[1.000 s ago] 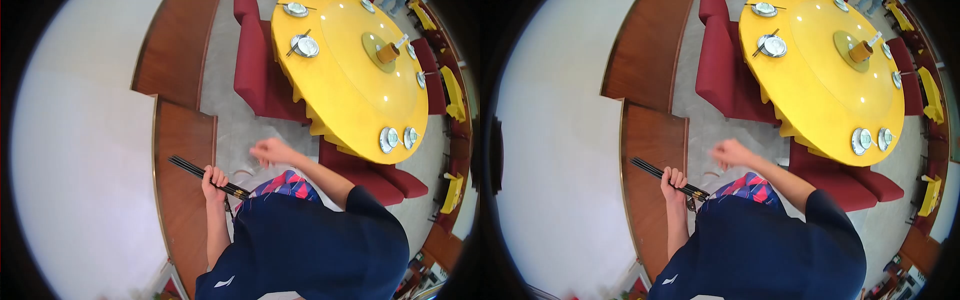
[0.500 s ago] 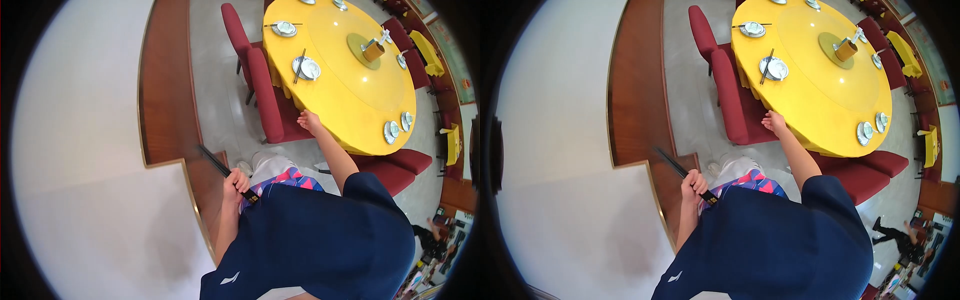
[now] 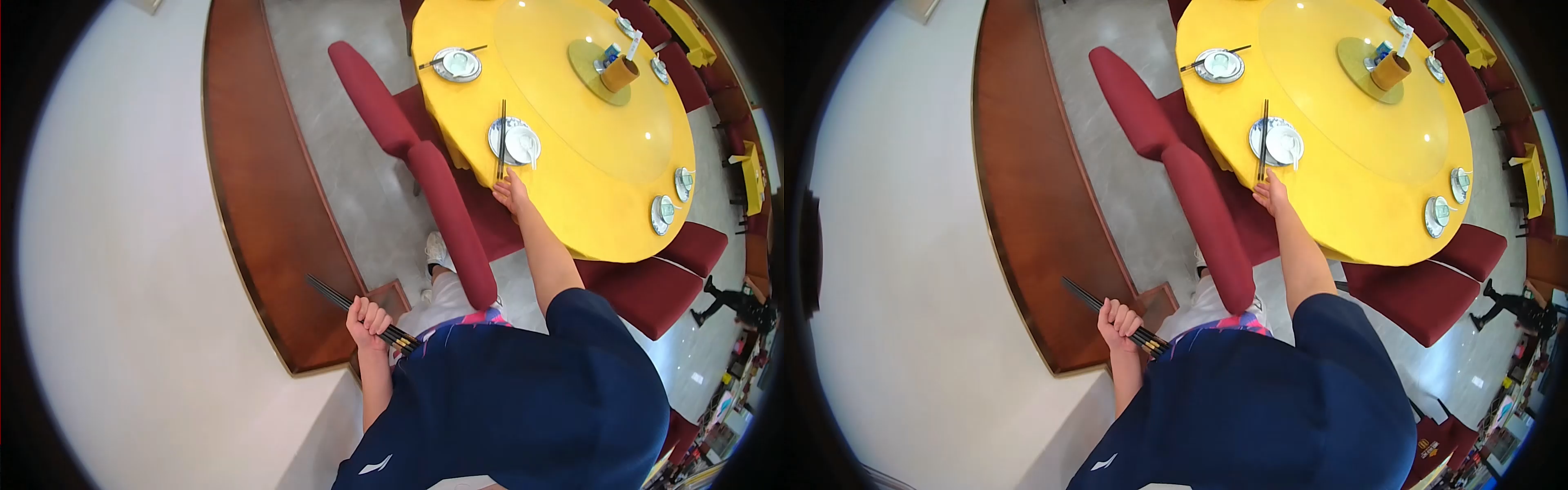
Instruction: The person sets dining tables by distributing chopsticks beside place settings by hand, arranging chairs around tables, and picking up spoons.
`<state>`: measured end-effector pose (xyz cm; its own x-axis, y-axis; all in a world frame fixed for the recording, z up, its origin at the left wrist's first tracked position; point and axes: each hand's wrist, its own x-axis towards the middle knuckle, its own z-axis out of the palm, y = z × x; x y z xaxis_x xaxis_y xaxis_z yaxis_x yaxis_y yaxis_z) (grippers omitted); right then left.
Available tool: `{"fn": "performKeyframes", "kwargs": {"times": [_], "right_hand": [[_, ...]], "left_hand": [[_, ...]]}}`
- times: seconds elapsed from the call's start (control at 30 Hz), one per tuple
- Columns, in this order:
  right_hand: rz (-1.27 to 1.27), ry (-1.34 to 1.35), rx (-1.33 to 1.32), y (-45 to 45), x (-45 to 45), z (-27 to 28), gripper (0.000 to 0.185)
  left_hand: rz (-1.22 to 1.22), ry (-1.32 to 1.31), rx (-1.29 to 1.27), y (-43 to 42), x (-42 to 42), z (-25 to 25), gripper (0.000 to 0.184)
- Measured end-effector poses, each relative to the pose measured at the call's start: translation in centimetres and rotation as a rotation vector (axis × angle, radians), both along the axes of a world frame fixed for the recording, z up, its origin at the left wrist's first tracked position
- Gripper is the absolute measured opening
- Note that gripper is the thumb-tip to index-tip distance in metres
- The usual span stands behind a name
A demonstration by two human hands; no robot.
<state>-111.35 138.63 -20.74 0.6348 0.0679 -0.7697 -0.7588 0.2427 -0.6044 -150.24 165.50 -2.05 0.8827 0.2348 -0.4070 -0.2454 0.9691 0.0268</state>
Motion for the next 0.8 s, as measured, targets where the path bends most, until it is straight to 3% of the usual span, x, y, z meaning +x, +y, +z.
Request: {"fn": "performKeyframes", "kwargs": {"times": [0.1,0.17,0.2,0.27,0.37,0.43,0.5,0.53,0.57,0.63,0.8], "right_hand": [[0.011,-0.013,-0.017,1.3,2.0,0.9,0.067],[0.039,0.005,0.011,1.4,2.6,0.1,0.056],[0.054,-0.002,0.014,1.3,2.7,-0.3,0.039],[0.089,-0.047,0.051,1.0,2.6,-0.4,0.034],[0.135,-0.133,0.035,2.3,0.8,3.2,0.027],[0.324,-0.303,-0.148,2.9,-1.0,5.4,0.028],[0.351,-0.459,-0.197,4.1,-3.6,9.0,0.025],[0.342,-0.483,-0.174,5.0,-4.9,11.5,0.024],[0.335,-0.507,-0.151,6.0,-6.4,14.0,0.022],[0.322,-0.521,-0.106,8.4,-9.8,18.3,0.019],[0.478,-0.62,-0.366,16.7,-15.5,22.8,0.015]], "left_hand": [[-0.076,-0.034,0.028,2.3,4.9,0.2,0.044],[-0.16,0.005,0.069,3.3,8.1,-0.2,0.044],[-0.191,0.053,0.101,3.7,9.7,-0.4,0.043],[-0.256,0.117,0.116,4.0,12.6,0.2,0.042],[-0.356,0.083,0.17,5.3,15.9,-0.3,0.036],[-0.398,0.174,0.272,5.8,18.5,0.1,0.033],[-0.458,0.059,0.242,6.6,20.4,-0.4,0.033],[-0.456,0.148,0.274,6.5,21.7,0.4,0.034],[-0.453,0.237,0.307,6.5,22.8,0.9,0.035],[-0.521,0.161,0.269,7.8,23.9,0.3,0.038],[-0.755,0.184,0.489,11.6,27.3,0.5,0.052]]}}
